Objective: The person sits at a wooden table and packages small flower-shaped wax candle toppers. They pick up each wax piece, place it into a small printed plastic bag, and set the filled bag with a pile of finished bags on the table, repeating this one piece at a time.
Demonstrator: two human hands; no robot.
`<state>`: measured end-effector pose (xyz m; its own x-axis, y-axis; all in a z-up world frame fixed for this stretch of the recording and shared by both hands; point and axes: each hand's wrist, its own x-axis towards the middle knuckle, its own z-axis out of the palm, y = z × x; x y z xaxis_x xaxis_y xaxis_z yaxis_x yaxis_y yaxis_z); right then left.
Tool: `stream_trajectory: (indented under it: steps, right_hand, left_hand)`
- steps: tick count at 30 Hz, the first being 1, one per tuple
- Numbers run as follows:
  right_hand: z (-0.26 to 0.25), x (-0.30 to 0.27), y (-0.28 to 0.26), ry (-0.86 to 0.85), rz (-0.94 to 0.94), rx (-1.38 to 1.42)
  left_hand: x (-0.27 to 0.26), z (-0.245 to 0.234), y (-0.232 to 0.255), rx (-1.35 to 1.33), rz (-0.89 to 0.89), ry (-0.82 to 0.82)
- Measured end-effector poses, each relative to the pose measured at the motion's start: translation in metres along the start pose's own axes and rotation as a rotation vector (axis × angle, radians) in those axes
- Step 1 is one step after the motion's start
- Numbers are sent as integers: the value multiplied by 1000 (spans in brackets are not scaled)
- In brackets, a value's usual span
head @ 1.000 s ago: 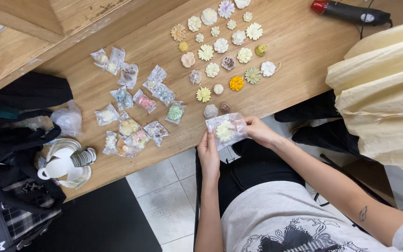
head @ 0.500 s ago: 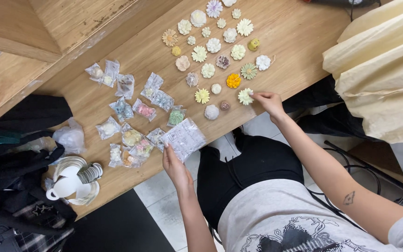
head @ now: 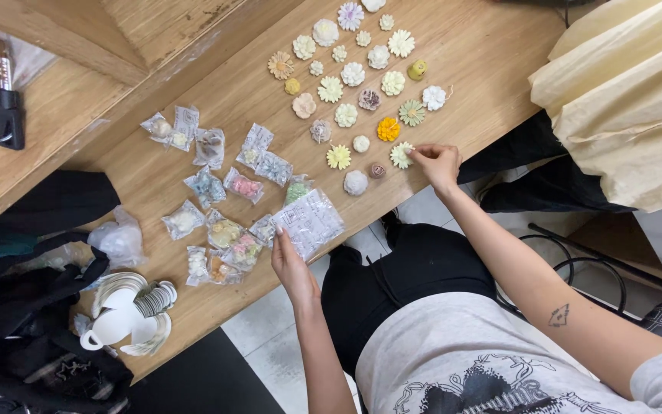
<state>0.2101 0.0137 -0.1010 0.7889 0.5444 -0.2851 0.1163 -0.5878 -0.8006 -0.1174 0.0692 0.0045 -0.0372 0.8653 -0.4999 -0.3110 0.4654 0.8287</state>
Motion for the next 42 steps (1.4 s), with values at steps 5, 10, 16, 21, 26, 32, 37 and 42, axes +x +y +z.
stream_trajectory:
  steps: [5,10,16,21,26,32,37,42]
  right_hand:
    - [-3,-5,10,204,-165,-136]
    - [-17,-40,-34,-68,-589,-418]
    - [13,-57,-58,-95,-720,-560]
    - [29,-50,-38,-49,-693,-620]
    - [21,-56,-55,-71,-641,-628]
    - [17,-110,-106,-269,-466,-180]
    - [40,-147,-121,-792,188,553]
    - [33,-144,-119,-766,381,774]
  left_hand:
    - [5,-8,8,18,-10,-20]
    - [9,-10,18,30,-64,-39]
    - [20,-23,17,55,-56,-70]
    - [22,-27,22,48,-63,-86]
    - [20,-21,25,13,-52,-107]
    - [21,-7,12,205,145,-96]
    - [-20,41,56,465,343,-86]
    - [-29,42,52,463,453,-93]
